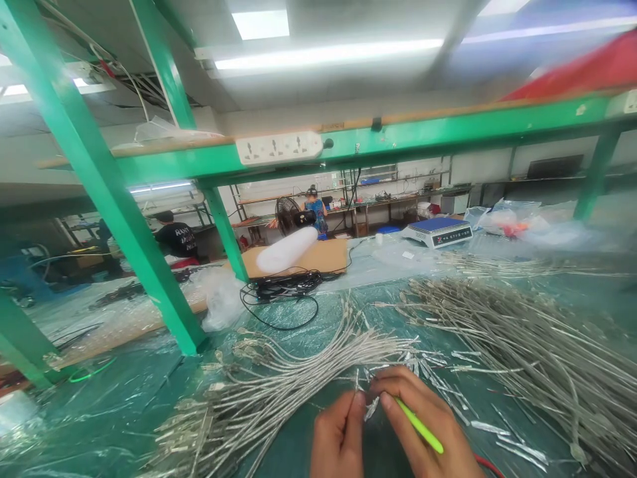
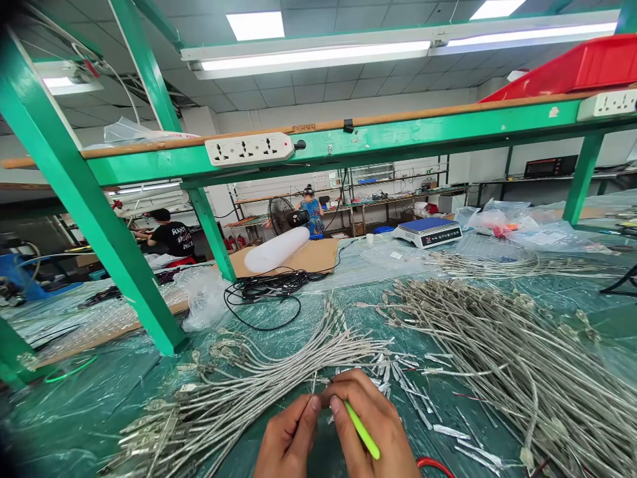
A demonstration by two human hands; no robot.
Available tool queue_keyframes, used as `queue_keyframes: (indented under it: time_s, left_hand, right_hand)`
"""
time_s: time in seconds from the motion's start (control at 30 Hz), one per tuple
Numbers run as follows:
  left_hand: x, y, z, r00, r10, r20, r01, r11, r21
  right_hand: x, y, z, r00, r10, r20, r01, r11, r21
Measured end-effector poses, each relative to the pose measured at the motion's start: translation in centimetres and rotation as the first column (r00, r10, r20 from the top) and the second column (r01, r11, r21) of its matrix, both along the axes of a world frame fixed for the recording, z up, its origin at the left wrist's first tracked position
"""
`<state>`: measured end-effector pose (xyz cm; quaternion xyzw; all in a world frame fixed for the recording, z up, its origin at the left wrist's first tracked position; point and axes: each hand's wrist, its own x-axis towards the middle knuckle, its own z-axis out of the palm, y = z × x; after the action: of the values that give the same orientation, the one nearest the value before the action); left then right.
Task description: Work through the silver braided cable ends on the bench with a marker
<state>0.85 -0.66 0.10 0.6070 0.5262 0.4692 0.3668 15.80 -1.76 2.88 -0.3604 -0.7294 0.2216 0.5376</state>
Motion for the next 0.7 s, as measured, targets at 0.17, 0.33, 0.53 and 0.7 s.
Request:
queue_keyframes:
  time_s: [0.17, 0.33, 0.53, 0.7]
  left_hand:
    - [-0.2, 0.2, 0.4, 0.996, -0.022, 0.085, 0.026, 0.998, -0.053]
    - [-0.6, 0.2, 1.0, 0.983, -0.005, 0.182, 0.030, 0.990, -0.136]
    - [-0.3, 0.1, 0.7, 0.984, 0.016, 0.178, 0.006, 0.992, -0.122]
    - [-0.3, 0.0, 1.3, 0.992, -0.021, 0.123, 0.034, 0.994, -0.107]
  right_hand:
    - [0.2, -0.1, 0.0, 0.999, -0.013, -0.039, 0.013, 1.000, 0.009]
    - [0.0, -0.6, 0.5, 0.996, 0.094, 0.011, -0.094, 0.995, 0.021]
    - [0.0, -0.4, 0.3, 0.991, 0.130, 0.010, -0.130, 0.991, 0.025]
    - [0.0, -0.4, 0.3, 0.995, 0.102, -0.004, -0.102, 0.995, 0.025]
